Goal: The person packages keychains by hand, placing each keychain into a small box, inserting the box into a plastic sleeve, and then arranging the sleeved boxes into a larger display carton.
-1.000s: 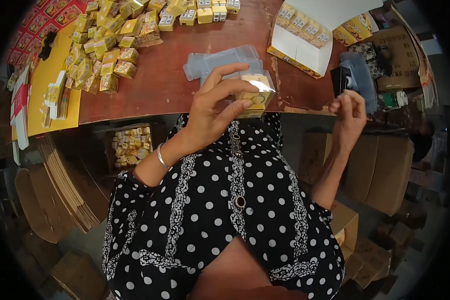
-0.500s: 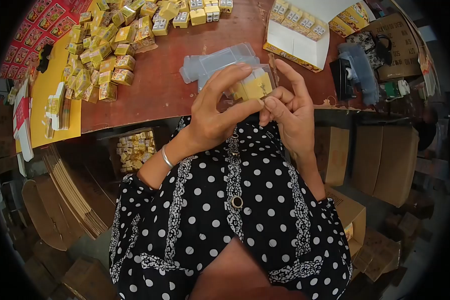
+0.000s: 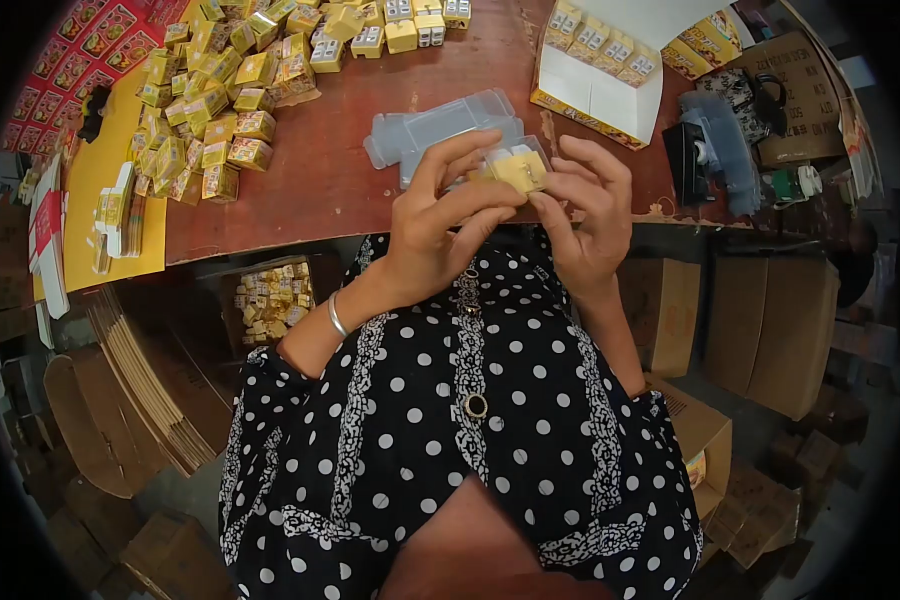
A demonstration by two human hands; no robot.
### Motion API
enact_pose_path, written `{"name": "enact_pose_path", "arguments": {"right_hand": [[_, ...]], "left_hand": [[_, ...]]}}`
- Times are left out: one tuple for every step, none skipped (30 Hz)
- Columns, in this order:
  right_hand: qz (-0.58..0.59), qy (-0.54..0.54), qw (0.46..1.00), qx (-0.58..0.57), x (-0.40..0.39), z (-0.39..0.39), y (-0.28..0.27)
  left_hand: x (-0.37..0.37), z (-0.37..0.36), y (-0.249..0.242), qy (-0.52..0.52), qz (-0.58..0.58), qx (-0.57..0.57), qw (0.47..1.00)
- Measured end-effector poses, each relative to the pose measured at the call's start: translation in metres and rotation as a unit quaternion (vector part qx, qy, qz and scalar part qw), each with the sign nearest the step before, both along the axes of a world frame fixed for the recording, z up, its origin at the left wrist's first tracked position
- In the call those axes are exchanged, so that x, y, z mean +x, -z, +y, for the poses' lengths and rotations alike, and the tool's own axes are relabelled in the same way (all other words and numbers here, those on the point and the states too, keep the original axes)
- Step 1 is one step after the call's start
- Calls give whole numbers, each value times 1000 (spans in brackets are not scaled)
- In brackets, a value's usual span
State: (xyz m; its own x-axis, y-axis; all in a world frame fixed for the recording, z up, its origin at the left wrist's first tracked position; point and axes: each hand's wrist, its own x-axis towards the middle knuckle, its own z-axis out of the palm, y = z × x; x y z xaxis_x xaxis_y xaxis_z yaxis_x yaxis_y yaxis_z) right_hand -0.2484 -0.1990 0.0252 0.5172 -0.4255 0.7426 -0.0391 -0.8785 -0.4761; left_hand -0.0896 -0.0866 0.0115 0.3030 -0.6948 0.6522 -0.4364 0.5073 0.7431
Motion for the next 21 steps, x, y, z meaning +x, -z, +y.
{"name": "enact_pose_path", "arguments": {"right_hand": [[3, -38, 999, -17, 1, -4, 1], [5, -75, 997, -33, 2, -6, 2], [5, -75, 997, -33, 3, -8, 3], [10, -93, 995, 16, 4, -9, 4], [15, -112, 991, 66, 5, -10, 5], [13, -112, 992, 65, 5, -10, 8], [24, -127, 980, 150, 5, -9, 13], [34, -142, 962, 232, 5, -10, 15], [33, -141, 962, 231, 4, -6, 13], [18, -171, 914, 369, 2, 0, 11], [3, -197, 844, 498, 0, 3, 10], [1, -196, 845, 498, -3, 0, 10], [31, -183, 867, 463, -8, -6, 11], [60, -167, 887, 427, -13, -10, 12], [57, -160, 889, 426, -16, -11, 5], [103, -163, 880, 434, -20, -12, -7], [150, -160, 870, 442, -27, -13, -17], [173, -156, 874, 426, -28, -12, -20], [187, -161, 869, 430, -32, -12, -23], [200, -167, 863, 434, -37, -14, -24], [174, -194, 841, 474, -44, -18, -25]], "left_hand": [[0, 0, -2, 0, -1, 0, 1000], [0, 0, -5, 9, 14, 12, 1000], [0, 1, -6, 19, 29, 24, 999], [0, 1, -5, 18, 28, 23, 999], [1, 2, -3, 35, 65, 46, 996], [1, 2, 0, 53, 101, 68, 991], [-1, 0, 2, 55, 99, 69, 991], [-4, -4, 3, 75, 193, 54, 977], [-5, -7, 4, 94, 285, 40, 953], [-5, -8, 3, 95, 284, 40, 953], [-3, -8, 2, 104, 323, 53, 939], [0, -8, 0, 113, 362, 67, 923], [2, -7, -4, 116, 361, 68, 923], [4, -4, -9, 103, 299, 125, 940], [6, -2, -14, 93, 234, 180, 951], [7, -2, -16, 105, 231, 179, 950], [7, -2, -17, 128, 170, 244, 946], [6, -3, -17, 152, 105, 304, 934], [6, -7, -11, 177, 61, 308, 933], [6, -9, -11, 197, 57, 301, 932], [6, -9, -11, 207, 82, 327, 919]]}}
